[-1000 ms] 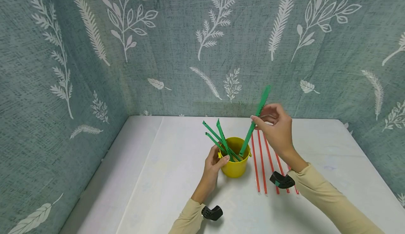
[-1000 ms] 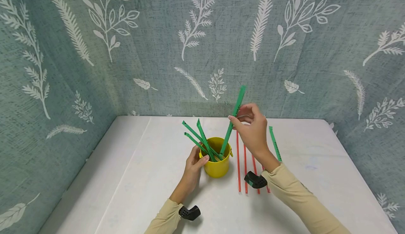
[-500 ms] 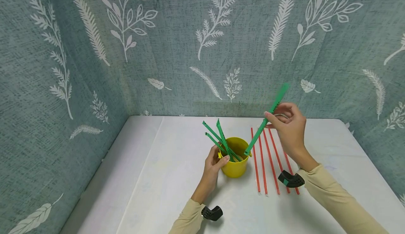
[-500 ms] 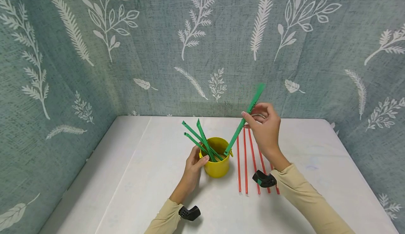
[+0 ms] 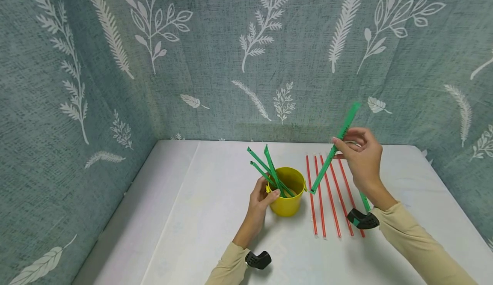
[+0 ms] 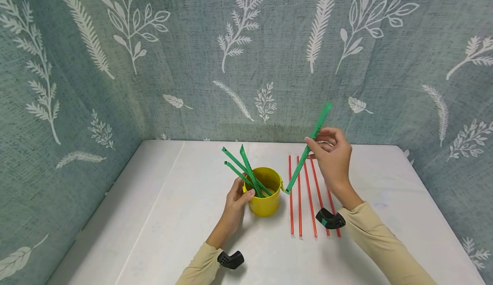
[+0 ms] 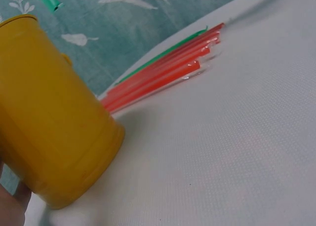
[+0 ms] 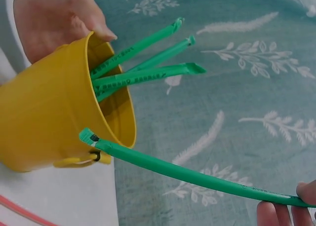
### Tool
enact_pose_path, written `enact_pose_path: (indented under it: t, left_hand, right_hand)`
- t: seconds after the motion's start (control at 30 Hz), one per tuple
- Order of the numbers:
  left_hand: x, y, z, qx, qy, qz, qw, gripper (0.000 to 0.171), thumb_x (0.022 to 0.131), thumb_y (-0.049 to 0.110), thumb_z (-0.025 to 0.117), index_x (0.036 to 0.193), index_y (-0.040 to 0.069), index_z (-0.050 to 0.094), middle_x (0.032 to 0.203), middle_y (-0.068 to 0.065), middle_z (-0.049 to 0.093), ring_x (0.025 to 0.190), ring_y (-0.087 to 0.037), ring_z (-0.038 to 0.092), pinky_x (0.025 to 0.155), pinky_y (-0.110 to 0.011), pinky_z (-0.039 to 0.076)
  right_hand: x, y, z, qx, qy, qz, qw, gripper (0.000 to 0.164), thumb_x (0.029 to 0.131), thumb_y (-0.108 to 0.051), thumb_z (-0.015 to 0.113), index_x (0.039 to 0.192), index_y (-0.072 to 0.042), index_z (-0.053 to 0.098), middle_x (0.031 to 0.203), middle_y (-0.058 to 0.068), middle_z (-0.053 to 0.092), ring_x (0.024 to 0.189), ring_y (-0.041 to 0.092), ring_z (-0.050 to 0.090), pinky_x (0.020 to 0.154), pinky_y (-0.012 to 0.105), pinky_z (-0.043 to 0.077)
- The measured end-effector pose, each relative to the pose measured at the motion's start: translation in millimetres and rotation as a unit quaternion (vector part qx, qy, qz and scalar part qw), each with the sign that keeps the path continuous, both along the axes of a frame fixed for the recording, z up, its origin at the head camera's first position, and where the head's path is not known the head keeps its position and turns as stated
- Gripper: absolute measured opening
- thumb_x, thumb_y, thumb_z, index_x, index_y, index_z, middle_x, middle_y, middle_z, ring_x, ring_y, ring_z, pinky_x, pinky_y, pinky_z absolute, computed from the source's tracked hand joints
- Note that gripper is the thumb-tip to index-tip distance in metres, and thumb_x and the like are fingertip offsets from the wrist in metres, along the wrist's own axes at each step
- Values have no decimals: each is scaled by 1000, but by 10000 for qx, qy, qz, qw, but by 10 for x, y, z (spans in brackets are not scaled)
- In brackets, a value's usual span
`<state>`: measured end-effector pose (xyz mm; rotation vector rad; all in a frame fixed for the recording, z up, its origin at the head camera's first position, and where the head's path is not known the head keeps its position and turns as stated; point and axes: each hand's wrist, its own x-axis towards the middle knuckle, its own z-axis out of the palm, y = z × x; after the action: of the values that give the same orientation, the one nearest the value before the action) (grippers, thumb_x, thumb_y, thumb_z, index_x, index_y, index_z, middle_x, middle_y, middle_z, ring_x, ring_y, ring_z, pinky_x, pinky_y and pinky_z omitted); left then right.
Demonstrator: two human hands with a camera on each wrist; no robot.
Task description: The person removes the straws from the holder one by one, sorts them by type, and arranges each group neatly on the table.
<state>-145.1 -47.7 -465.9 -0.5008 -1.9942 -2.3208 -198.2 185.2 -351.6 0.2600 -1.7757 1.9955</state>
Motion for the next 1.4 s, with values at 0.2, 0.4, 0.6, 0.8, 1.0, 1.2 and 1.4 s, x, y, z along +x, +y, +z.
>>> enact_pose_path:
  t: [0.2,0.4,0.6,0.8,1.0,1.2,1.4]
  left_hand:
    - [-3,-7,-3,20,-26,37,10000,47,87,17,51,131,14,34,131,-13,40,121,-18,35,100,-39,25]
    - [-8,-11,-12,46,-47,-6,10000,48,87,18,51,131,16,34,131,-12,39,121,-17,35,100,-38,25]
    - [-1,-12,-6,16,-62,-45,10000,47,87,18,50,132,17,33,132,-13,38,120,-17,35,99,-37,26]
    - [3,-16,4,-18,-81,-26,10000,47,87,19,50,131,17,33,132,-12,38,122,-15,34,101,-37,24]
    - [6,-16,12,17,-58,-9,10000,47,87,18,50,131,17,34,131,-13,39,121,-16,35,101,-37,25]
    - [6,-13,11,7,-56,-11,10000,46,87,16,50,131,16,34,131,-14,39,120,-17,36,100,-37,26]
    - [5,-9,17,51,-92,12,9999,46,87,16,50,131,15,34,131,-14,38,121,-17,35,101,-37,25]
  right_hand:
    - [-8,59,-35,46,-161,-41,9999,34,74,0,66,103,3,49,87,15,55,66,18,59,51,31,50]
    - [-19,142,-98,123,-477,-139,9987,36,74,-3,67,105,1,49,88,12,54,66,15,59,51,28,50]
    - [-19,238,-146,221,-678,-416,9966,36,74,-5,68,106,1,52,88,11,53,64,13,58,49,25,49]
    - [-25,364,-167,539,-901,-518,9931,39,74,-8,68,109,1,53,88,9,53,64,11,58,49,24,49]
    - [-49,520,-219,1009,-1189,-489,9866,42,75,-15,68,113,-1,53,91,5,53,64,8,59,50,24,49]
    - [-49,631,-295,1750,-1426,-713,9716,43,77,-22,66,113,-2,54,89,-3,55,65,5,59,51,26,50]
    - [-27,747,-386,2322,-1627,-870,9550,44,78,-28,64,112,-2,54,86,-7,56,64,4,58,52,27,50]
